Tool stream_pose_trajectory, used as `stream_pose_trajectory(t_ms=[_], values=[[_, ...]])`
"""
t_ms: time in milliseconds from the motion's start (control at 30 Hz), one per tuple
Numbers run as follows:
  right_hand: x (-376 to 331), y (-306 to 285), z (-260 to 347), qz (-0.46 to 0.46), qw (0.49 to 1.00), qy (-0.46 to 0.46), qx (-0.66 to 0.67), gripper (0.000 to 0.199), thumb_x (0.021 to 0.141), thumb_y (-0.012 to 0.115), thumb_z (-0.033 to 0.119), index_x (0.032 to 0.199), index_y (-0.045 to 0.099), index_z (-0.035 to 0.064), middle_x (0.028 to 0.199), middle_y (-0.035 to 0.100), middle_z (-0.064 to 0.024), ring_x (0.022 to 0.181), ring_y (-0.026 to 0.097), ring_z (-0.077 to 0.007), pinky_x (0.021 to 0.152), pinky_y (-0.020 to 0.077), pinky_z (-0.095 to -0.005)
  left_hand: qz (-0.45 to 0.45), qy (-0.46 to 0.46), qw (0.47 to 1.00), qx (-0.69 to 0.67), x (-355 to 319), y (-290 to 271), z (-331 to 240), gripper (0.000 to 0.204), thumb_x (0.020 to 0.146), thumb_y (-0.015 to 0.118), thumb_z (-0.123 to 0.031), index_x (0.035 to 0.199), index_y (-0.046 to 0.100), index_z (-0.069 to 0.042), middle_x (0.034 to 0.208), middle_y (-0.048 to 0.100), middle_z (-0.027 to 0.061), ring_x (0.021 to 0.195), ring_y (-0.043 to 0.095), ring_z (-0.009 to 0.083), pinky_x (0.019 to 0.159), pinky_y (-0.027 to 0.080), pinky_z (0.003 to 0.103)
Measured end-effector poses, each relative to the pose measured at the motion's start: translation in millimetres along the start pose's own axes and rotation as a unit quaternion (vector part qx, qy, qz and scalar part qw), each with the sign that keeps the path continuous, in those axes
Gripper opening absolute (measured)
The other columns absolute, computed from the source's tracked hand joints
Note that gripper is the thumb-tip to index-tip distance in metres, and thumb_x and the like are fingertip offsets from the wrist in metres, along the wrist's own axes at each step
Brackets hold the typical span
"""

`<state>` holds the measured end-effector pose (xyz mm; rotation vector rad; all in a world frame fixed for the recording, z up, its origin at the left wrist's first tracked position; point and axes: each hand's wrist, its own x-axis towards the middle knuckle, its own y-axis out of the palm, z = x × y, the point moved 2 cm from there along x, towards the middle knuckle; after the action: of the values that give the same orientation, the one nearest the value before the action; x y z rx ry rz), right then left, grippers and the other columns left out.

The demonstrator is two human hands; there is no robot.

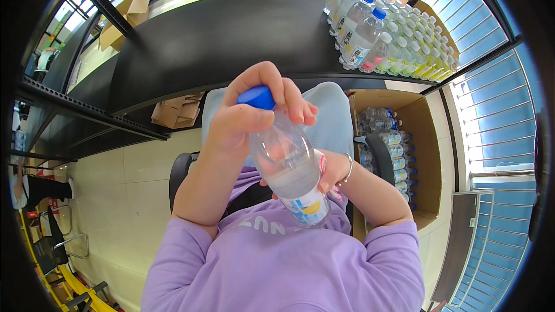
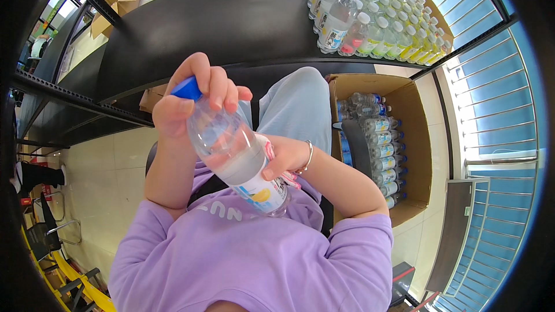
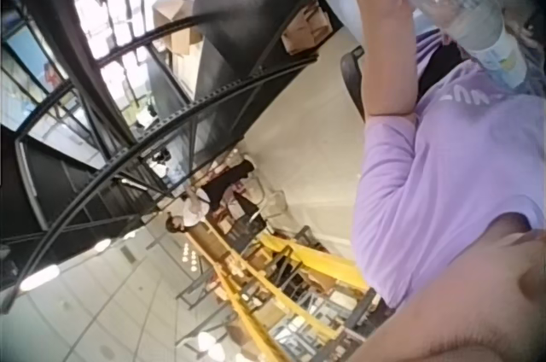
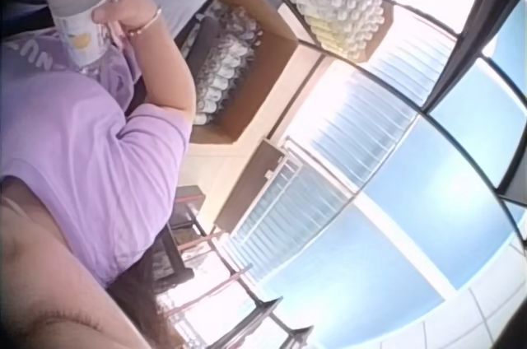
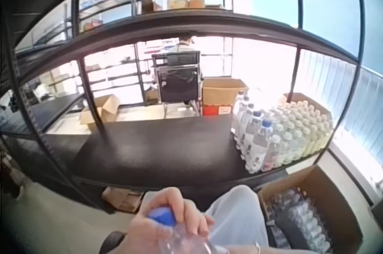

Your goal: The person sits at a table and repeatedly wraps a pink decorative ribbon around the neck of a plastic water bottle. They adjust the ribbon, tighten the bottle cap, and place the bottle on the table before picking up another one to repeat the process.

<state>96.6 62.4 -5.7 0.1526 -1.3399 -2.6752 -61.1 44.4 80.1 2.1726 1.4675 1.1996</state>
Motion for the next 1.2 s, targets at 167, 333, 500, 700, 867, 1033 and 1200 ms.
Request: stream_pose_trajectory(t_ms=[167,333,500,700,867,1033,1200], values=[[3,14,11,-0.035,0.996,-0.078,-0.003,0.078,0.058,0.079,0.019,0.123,0.039,0.0027,0.115,0.052,-0.0099,0.104,0.052,-0.0181,0.089,0.0407,-0.0320,-0.121,-0.042,0.986,0.104,-3,-4,-7,0.046,0.077,0.059,-0.024,0.112,0.043,0.000,0.110,0.050,0.0200,0.102,0.054,0.0293,0.092,0.040,0.042],[0,10,27,-0.173,0.956,-0.127,-0.198,0.073,0.062,0.076,0.014,0.122,0.036,0.0050,0.111,0.051,-0.0086,0.102,0.051,-0.0169,0.088,0.0413,-0.0335,-0.193,-0.025,0.971,0.136,-15,-4,-6,0.057,0.077,0.059,-0.027,0.123,0.038,-0.002,0.120,0.046,0.0218,0.112,0.047,0.0331,0.092,0.040,0.043],[-1,40,40,-0.329,0.915,-0.121,-0.198,0.068,0.066,0.071,0.007,0.123,0.035,0.0040,0.106,0.053,-0.0070,0.098,0.052,-0.0154,0.085,0.0421,-0.0322,-0.229,-0.017,0.959,0.166,-32,-6,-4,0.061,0.076,0.057,-0.011,0.130,0.028,-0.007,0.125,0.041,0.0151,0.114,0.044,0.0271,0.090,0.039,0.040],[1,49,29,-0.344,0.878,-0.130,-0.306,0.068,0.071,0.068,0.009,0.124,0.026,0.0020,0.100,0.054,-0.0074,0.093,0.053,-0.0130,0.079,0.0446,-0.0301,-0.227,-0.055,0.946,0.224,-32,7,3,0.066,0.072,0.047,0.003,0.132,0.024,-0.007,0.122,0.040,0.0099,0.116,0.042,0.0224,0.090,0.040,0.038],[-1,59,30,-0.299,0.901,-0.167,-0.267,0.059,0.080,0.059,0.009,0.123,0.020,0.0003,0.096,0.054,-0.0080,0.089,0.054,-0.0110,0.076,0.0458,-0.0283,-0.187,-0.079,0.952,0.229,-33,19,0,0.070,0.069,0.049,0.001,0.134,0.023,-0.004,0.129,0.036,0.0202,0.118,0.040,0.0293,0.097,0.035,0.047],[-6,62,35,-0.266,0.908,-0.140,-0.292,0.056,0.082,0.055,0.009,0.124,0.019,-0.0002,0.102,0.052,-0.0091,0.094,0.053,-0.0113,0.080,0.0444,-0.0289,-0.203,-0.094,0.958,0.177,-31,35,-3,0.075,0.062,0.045,-0.002,0.134,0.023,-0.004,0.128,0.038,0.0207,0.117,0.043,0.0292,0.097,0.036,0.044],[-6,59,33,-0.254,0.916,-0.158,-0.268,0.056,0.082,0.055,0.010,0.125,0.020,-0.0002,0.107,0.050,-0.0100,0.098,0.051,-0.0126,0.083,0.0436,-0.0303,-0.189,-0.107,0.963,0.160,-33,35,-2,0.075,0.063,0.045,-0.003,0.135,0.023,-0.003,0.128,0.038,0.0213,0.116,0.044,0.0299,0.096,0.036,0.044]])
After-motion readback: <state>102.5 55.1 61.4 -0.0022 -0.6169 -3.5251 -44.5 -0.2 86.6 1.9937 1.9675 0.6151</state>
